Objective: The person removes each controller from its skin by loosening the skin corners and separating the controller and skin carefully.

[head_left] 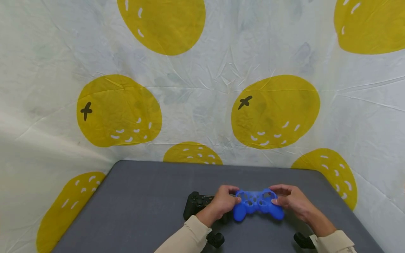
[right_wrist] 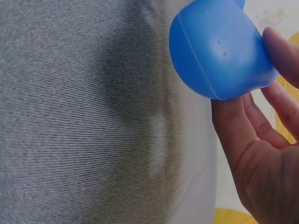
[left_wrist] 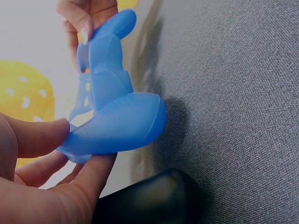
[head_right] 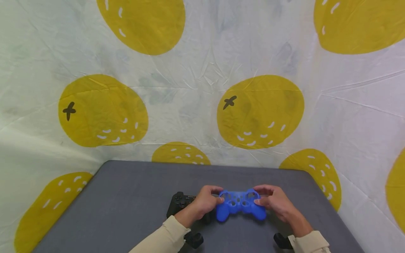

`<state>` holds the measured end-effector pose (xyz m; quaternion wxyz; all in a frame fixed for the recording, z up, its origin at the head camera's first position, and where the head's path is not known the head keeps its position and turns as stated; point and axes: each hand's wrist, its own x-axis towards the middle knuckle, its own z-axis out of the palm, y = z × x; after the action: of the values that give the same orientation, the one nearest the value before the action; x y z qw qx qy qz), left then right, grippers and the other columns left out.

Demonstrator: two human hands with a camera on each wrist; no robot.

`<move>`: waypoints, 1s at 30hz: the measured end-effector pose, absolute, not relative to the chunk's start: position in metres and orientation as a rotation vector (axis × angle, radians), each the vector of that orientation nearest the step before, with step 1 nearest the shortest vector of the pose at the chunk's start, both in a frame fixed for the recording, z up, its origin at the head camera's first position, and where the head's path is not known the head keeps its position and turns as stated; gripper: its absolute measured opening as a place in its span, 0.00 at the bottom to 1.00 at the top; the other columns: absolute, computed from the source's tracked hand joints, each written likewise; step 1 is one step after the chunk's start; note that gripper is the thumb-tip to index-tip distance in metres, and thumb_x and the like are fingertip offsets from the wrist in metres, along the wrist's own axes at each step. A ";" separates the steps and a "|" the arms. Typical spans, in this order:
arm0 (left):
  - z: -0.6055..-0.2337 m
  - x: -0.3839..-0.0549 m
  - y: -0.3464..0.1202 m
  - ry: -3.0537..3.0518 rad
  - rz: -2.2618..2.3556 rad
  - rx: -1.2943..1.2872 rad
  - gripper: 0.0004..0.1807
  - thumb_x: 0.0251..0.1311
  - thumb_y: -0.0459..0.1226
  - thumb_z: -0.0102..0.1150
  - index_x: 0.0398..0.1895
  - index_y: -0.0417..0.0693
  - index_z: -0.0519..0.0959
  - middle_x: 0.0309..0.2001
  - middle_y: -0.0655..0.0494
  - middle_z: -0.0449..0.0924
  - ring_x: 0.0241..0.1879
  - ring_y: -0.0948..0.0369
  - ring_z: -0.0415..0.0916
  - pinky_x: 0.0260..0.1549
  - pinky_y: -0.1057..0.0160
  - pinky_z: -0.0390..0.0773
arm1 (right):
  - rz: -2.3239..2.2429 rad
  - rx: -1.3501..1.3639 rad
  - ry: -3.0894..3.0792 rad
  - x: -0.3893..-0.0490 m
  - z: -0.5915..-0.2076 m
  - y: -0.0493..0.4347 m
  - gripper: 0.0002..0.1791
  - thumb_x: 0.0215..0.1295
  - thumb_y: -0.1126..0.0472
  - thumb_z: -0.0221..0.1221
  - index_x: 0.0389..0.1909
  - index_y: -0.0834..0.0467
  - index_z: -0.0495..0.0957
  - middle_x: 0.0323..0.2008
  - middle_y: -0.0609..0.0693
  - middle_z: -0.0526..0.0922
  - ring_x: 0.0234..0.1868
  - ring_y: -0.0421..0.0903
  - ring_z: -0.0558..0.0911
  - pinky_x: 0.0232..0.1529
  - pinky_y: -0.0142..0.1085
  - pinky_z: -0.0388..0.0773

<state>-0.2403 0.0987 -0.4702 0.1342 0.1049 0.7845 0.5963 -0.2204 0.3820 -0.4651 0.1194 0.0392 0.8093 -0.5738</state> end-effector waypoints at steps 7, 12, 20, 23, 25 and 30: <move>-0.467 -0.236 0.103 2.318 1.661 0.292 0.22 0.66 0.26 0.63 0.63 0.34 0.80 0.61 0.39 0.80 0.62 0.43 0.79 0.56 0.47 0.83 | -1.664 0.126 2.364 -0.221 -0.473 0.382 0.29 0.67 0.66 0.67 0.67 0.69 0.73 0.59 0.59 0.83 0.54 0.46 0.83 0.47 0.42 0.86; -0.465 -0.234 0.103 2.360 1.577 0.335 0.23 0.67 0.26 0.60 0.65 0.32 0.78 0.65 0.36 0.78 0.66 0.41 0.76 0.57 0.46 0.82 | -1.640 0.127 2.374 -0.223 -0.480 0.379 0.30 0.65 0.67 0.68 0.67 0.69 0.74 0.61 0.63 0.82 0.56 0.49 0.82 0.47 0.43 0.86; -0.466 -0.229 0.102 2.431 1.423 0.427 0.25 0.70 0.26 0.54 0.70 0.30 0.73 0.70 0.33 0.74 0.72 0.38 0.70 0.64 0.43 0.77 | -1.587 0.146 2.407 -0.225 -0.486 0.372 0.29 0.63 0.69 0.68 0.65 0.70 0.75 0.61 0.66 0.81 0.59 0.54 0.81 0.47 0.44 0.86; -0.464 -0.229 0.103 2.488 1.323 0.460 0.27 0.70 0.26 0.52 0.72 0.31 0.71 0.71 0.35 0.74 0.72 0.41 0.71 0.62 0.47 0.79 | -1.574 0.127 2.420 -0.225 -0.486 0.370 0.28 0.63 0.69 0.67 0.64 0.71 0.75 0.60 0.66 0.82 0.57 0.53 0.82 0.47 0.43 0.86; -0.462 -0.228 0.103 2.581 1.206 0.519 0.27 0.68 0.27 0.53 0.71 0.33 0.72 0.68 0.36 0.77 0.69 0.43 0.75 0.59 0.51 0.80 | -1.560 0.105 2.438 -0.224 -0.486 0.370 0.28 0.64 0.69 0.67 0.64 0.72 0.75 0.59 0.67 0.82 0.55 0.52 0.82 0.46 0.42 0.87; -0.452 -0.225 0.103 2.788 0.859 0.669 0.25 0.67 0.30 0.59 0.67 0.38 0.78 0.63 0.44 0.83 0.61 0.49 0.82 0.51 0.60 0.84 | -1.431 0.036 2.567 -0.224 -0.485 0.367 0.26 0.62 0.67 0.69 0.61 0.71 0.77 0.57 0.66 0.84 0.54 0.54 0.84 0.49 0.45 0.86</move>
<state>-0.2249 0.1030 -0.4522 0.0743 0.2228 0.9289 0.2862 -0.2242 0.3672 -0.4847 0.1009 0.0121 0.8690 -0.4842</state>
